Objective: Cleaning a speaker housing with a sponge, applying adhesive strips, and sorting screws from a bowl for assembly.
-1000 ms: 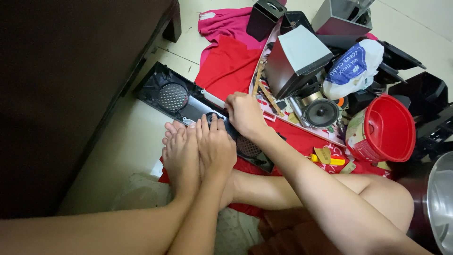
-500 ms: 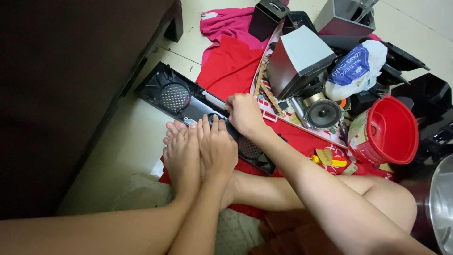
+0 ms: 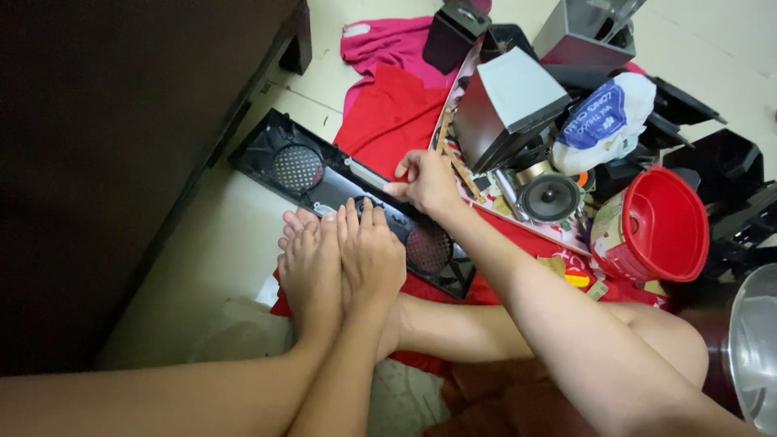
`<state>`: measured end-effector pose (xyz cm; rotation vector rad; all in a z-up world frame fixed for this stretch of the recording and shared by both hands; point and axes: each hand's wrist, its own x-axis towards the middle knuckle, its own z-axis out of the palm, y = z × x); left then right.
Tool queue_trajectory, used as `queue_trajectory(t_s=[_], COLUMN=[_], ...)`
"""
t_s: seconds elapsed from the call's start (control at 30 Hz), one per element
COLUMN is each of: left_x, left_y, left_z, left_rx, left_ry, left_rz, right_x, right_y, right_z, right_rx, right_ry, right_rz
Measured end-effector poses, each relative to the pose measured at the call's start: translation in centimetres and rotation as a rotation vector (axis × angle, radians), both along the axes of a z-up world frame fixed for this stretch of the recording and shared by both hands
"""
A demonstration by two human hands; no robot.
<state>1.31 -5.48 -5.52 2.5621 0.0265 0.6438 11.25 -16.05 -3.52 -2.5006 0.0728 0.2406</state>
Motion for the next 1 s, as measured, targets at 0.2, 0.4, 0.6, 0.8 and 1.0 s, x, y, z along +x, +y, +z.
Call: queue_trajectory(t_s=[0.2,0.4,0.6,0.8,1.0], left_x=[-0.2,-0.2,2.0,6.0,6.7], left_y=[0.3,0.6,1.3,0.3,1.6], left_z=[0.3,-0.1,-0.9,4.8,-1.1], left_rx=[0.036,0.061,0.017,0.040,0.354], left_ry=[0.011,-0.019,-0.139,-0.256,0.102], left_rz=[-0.046,-0.047,-0.108,-0.374,-0.513], right_x=[-0.7,-2.9,-11.9,-20.6,-21.6], right_y=[0.6,-0.2,-5.9,-12.0,-10.5], right_z=[1.7,1.0,5.5,5.0,4.4], right_rx=[-0.078,0.121,0.116,0.010,-0.027], right_ry=[0.066,-0.189,-0.440,-0.399,-0.392], right_rz=[-0.021,-0.139,-0.302,-0.511,-0.444])
